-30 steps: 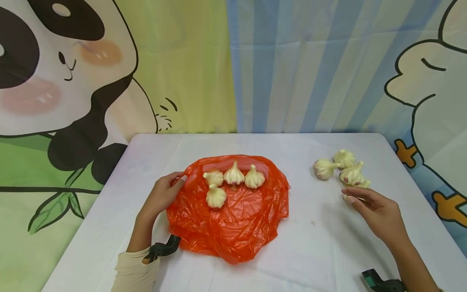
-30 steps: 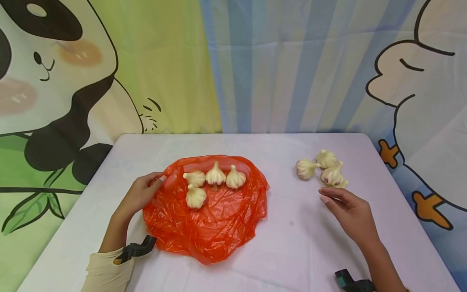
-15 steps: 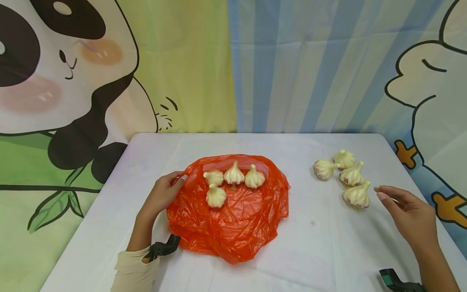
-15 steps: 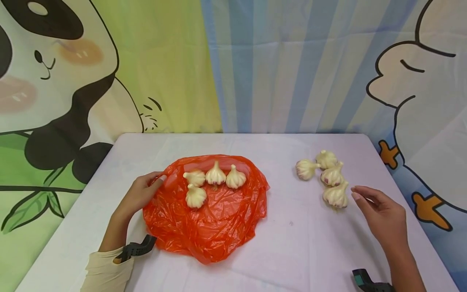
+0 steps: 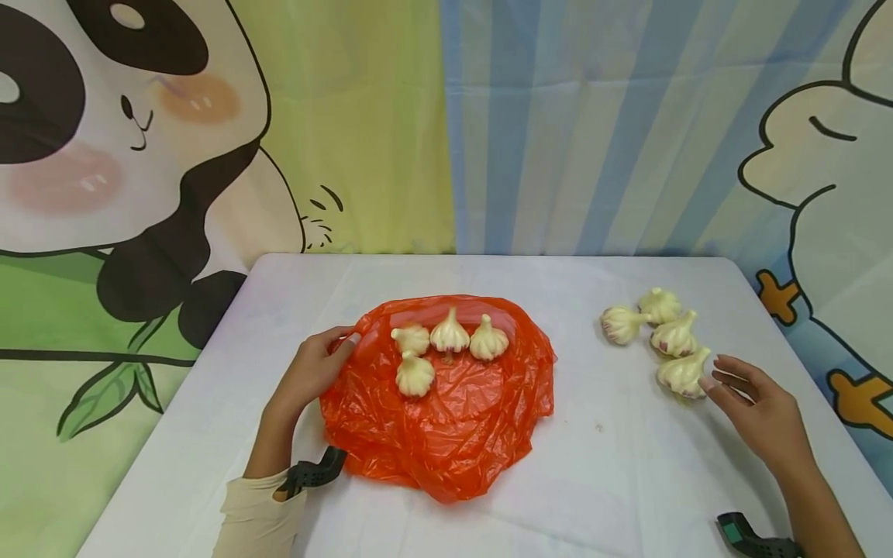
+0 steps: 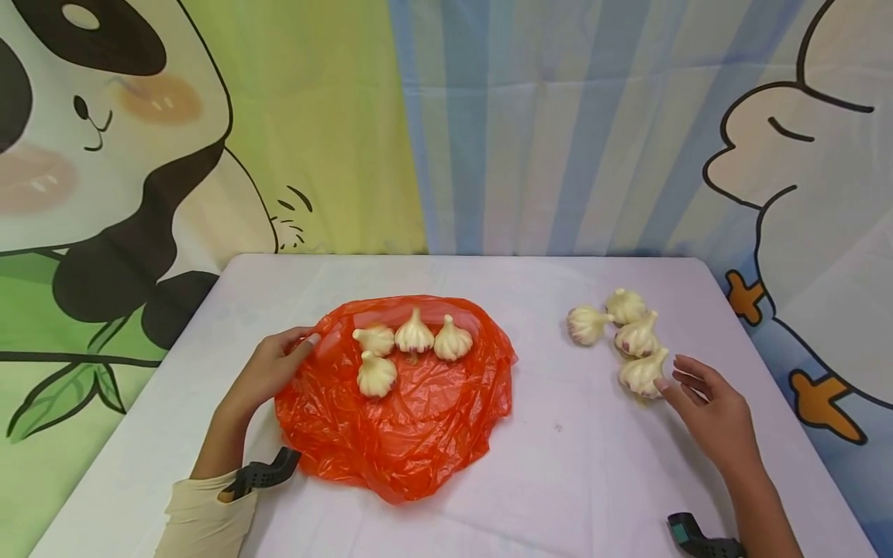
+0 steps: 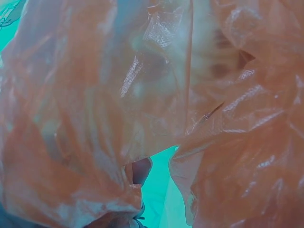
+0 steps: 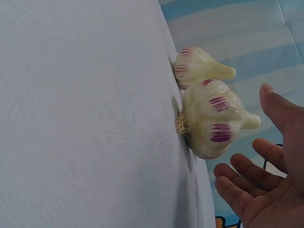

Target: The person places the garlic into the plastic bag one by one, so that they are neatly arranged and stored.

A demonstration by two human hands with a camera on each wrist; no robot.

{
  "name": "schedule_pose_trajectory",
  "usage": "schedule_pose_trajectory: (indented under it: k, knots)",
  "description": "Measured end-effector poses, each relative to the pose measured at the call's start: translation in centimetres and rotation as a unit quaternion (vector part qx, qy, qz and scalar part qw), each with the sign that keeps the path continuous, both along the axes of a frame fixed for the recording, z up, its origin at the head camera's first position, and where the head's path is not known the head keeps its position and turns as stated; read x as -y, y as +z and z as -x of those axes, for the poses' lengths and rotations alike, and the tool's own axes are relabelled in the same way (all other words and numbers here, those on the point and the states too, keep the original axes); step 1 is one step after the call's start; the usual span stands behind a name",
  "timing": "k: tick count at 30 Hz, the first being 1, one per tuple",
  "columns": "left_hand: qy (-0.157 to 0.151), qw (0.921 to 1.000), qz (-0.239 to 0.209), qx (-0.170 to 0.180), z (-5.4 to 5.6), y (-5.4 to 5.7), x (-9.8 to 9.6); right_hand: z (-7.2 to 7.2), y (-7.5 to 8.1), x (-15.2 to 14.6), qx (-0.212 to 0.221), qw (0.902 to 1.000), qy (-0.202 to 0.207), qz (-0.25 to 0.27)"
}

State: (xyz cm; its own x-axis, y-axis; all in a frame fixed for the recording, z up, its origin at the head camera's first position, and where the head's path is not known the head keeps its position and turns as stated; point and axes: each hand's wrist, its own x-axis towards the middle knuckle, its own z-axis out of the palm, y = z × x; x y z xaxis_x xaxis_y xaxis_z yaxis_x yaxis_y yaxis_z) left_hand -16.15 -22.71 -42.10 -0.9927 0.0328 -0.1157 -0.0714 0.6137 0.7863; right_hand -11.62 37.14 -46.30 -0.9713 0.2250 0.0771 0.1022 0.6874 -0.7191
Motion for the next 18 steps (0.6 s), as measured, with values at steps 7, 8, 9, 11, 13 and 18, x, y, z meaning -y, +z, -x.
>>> schedule_pose_trajectory:
  k: [7,8,9,11,13,18]
  knots:
    - [-0.003,1.0,0.003,-0.005,-0.01,-0.03,-0.06,0.08,-0.11,0.2,0.02,0.9997,-0.004,-0.013]
    - [-0.003,1.0,0.002,-0.005,-0.01,-0.03,-0.07,0.11,-0.12,0.24,0.022,0.9997,-0.005,-0.013]
    - [-0.003,1.0,0.001,-0.004,-0.02,-0.03,-0.08,0.14,-0.13,0.27,0.022,0.9997,-0.005,-0.013]
    - [-0.002,1.0,0.0,-0.004,-0.03,-0.03,-0.09,0.23,-0.14,0.36,0.027,0.9996,-0.007,-0.01]
    - [-0.001,1.0,-0.002,-0.002,-0.03,-0.03,-0.12,0.32,-0.16,0.48,0.031,0.9995,-0.007,-0.003]
    - [0.001,1.0,-0.002,-0.001,-0.08,0.03,-0.16,0.47,-0.16,0.83,0.034,0.9994,-0.004,0.003]
